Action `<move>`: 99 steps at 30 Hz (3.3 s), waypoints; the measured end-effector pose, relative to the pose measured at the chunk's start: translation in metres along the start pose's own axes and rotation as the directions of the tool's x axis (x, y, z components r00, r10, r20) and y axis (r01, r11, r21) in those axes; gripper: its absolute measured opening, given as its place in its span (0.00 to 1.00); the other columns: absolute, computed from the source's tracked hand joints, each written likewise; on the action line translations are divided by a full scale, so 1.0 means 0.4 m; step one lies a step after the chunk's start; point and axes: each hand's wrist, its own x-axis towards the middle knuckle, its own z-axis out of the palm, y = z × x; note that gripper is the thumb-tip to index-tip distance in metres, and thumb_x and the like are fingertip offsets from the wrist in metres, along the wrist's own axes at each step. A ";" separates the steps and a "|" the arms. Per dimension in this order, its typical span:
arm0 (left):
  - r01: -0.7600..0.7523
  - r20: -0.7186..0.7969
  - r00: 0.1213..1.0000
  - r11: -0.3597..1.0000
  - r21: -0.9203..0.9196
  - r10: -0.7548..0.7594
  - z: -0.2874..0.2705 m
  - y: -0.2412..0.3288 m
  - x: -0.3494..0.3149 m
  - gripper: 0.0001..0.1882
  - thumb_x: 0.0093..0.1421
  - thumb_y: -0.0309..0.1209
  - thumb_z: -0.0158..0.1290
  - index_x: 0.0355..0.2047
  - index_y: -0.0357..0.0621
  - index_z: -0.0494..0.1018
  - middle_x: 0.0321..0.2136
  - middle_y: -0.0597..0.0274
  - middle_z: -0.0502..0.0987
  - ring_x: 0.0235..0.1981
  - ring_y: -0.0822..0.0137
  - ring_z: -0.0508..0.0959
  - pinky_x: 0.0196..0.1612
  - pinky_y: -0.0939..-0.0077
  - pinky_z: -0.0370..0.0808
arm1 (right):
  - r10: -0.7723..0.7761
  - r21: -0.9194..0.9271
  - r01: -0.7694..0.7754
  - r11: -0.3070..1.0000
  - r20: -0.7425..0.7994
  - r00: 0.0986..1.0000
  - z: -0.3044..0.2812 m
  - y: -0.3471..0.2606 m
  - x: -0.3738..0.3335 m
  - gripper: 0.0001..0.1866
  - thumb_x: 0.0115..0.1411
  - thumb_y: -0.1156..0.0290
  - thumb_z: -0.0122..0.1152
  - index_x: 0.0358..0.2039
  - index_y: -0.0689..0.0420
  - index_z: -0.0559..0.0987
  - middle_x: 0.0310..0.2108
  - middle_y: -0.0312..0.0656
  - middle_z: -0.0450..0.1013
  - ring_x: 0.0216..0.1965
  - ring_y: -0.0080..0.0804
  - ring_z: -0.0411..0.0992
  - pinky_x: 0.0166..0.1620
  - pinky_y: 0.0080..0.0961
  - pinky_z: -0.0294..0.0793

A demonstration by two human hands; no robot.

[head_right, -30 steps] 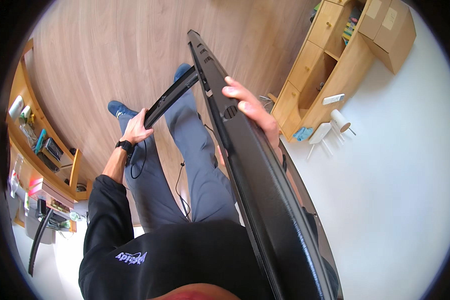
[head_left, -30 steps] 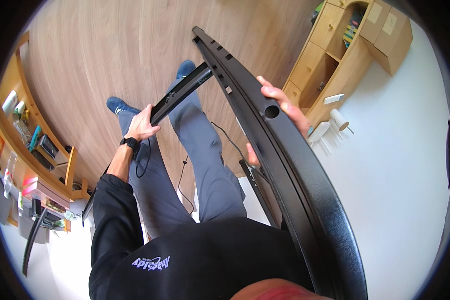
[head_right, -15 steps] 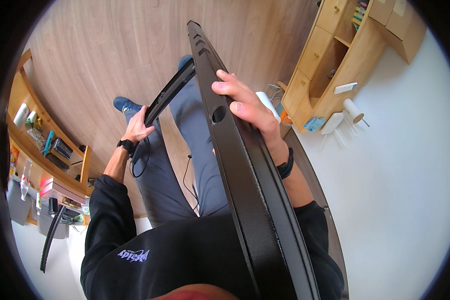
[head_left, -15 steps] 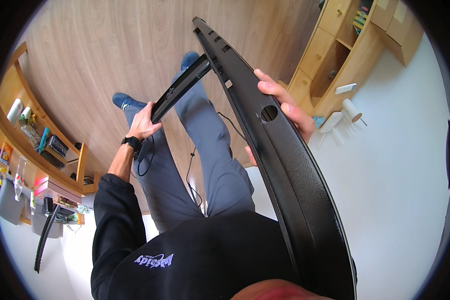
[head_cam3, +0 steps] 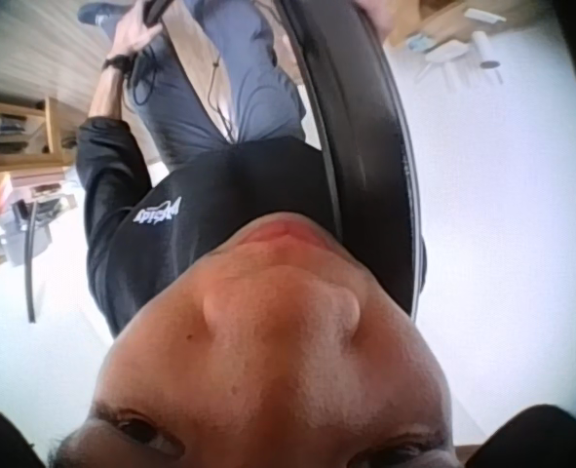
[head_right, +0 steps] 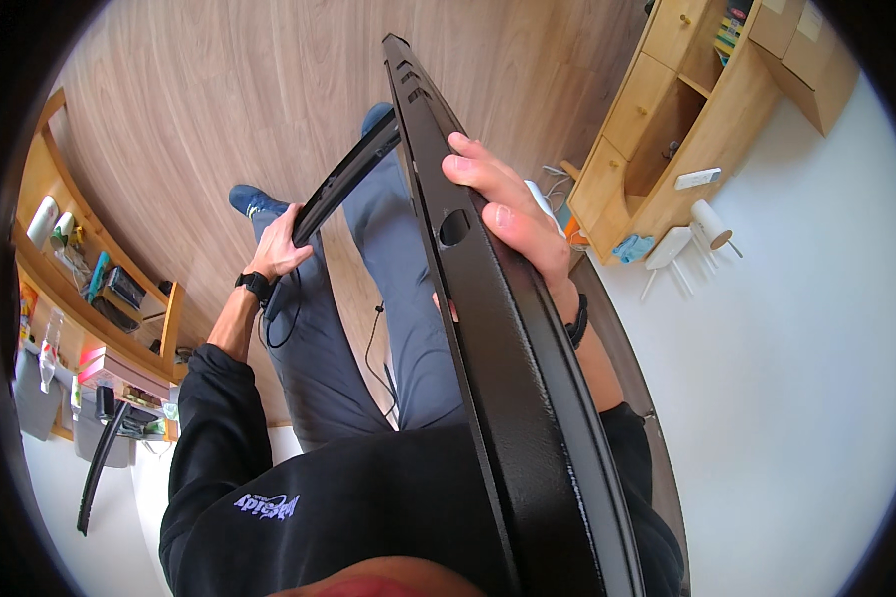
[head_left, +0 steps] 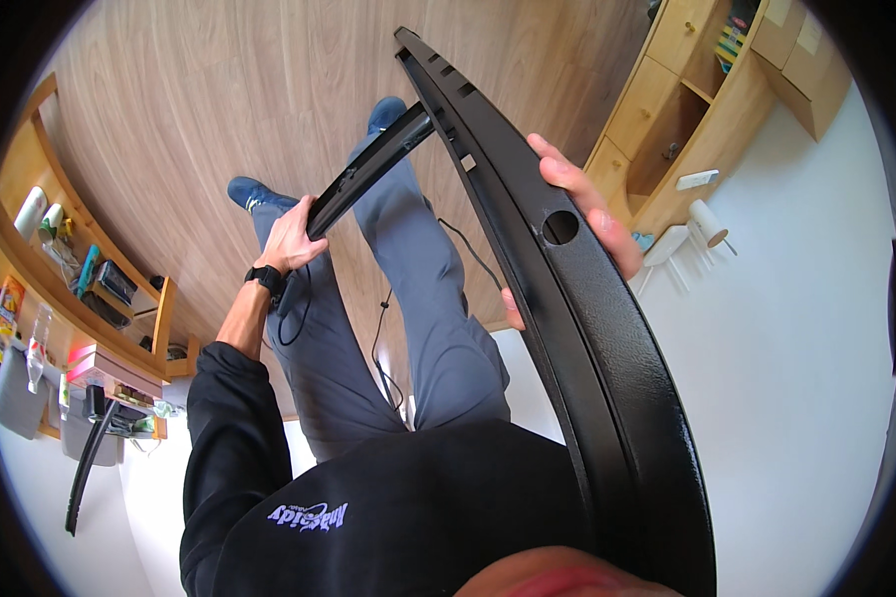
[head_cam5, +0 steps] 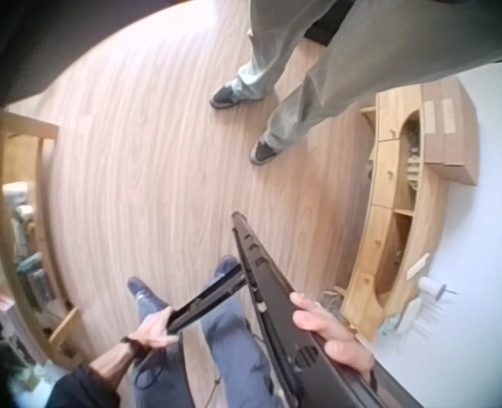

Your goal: The person assembles a long black frame by connecting two curved sections and securing them with tape. They align the pieces, press them together, and apply tape to hold the joint. The assembled frame is then lifted and positioned upright.

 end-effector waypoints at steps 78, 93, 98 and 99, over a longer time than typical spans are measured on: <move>0.034 -0.123 0.992 0.998 -0.050 -0.040 -0.015 0.002 -0.055 0.38 0.48 0.37 0.64 0.60 0.41 0.69 0.50 0.38 0.82 0.54 0.39 0.81 0.58 0.50 0.78 | 0.029 -0.653 0.020 0.757 0.065 0.997 -0.023 -0.028 0.047 0.55 0.51 0.31 0.75 0.69 0.54 0.66 0.64 0.53 0.67 0.66 0.51 0.70 0.70 0.48 0.73; 0.002 -0.105 0.994 0.989 -0.148 -0.018 -0.060 0.013 -0.109 0.36 0.45 0.35 0.63 0.56 0.39 0.71 0.45 0.40 0.82 0.48 0.38 0.81 0.53 0.49 0.78 | 0.251 -0.576 -0.113 0.810 0.166 0.954 -0.012 -0.026 0.094 0.54 0.49 0.38 0.82 0.68 0.55 0.69 0.65 0.42 0.74 0.69 0.40 0.70 0.76 0.36 0.62; 0.059 -0.077 0.994 0.985 -0.163 -0.072 -0.072 0.021 -0.143 0.36 0.44 0.35 0.63 0.56 0.41 0.71 0.44 0.40 0.82 0.48 0.37 0.81 0.53 0.49 0.78 | 0.337 -0.240 -0.309 0.920 0.087 0.937 0.014 -0.024 0.065 0.51 0.51 0.40 0.81 0.69 0.51 0.71 0.69 0.41 0.69 0.73 0.42 0.64 0.74 0.41 0.63; 0.087 -0.079 0.992 0.986 -0.141 -0.099 -0.073 0.020 -0.148 0.36 0.44 0.35 0.63 0.56 0.41 0.71 0.44 0.40 0.82 0.48 0.37 0.81 0.52 0.49 0.78 | 0.317 -0.300 -0.286 0.910 0.059 0.947 0.018 -0.021 0.060 0.50 0.52 0.41 0.80 0.69 0.51 0.71 0.69 0.42 0.68 0.73 0.43 0.65 0.73 0.43 0.65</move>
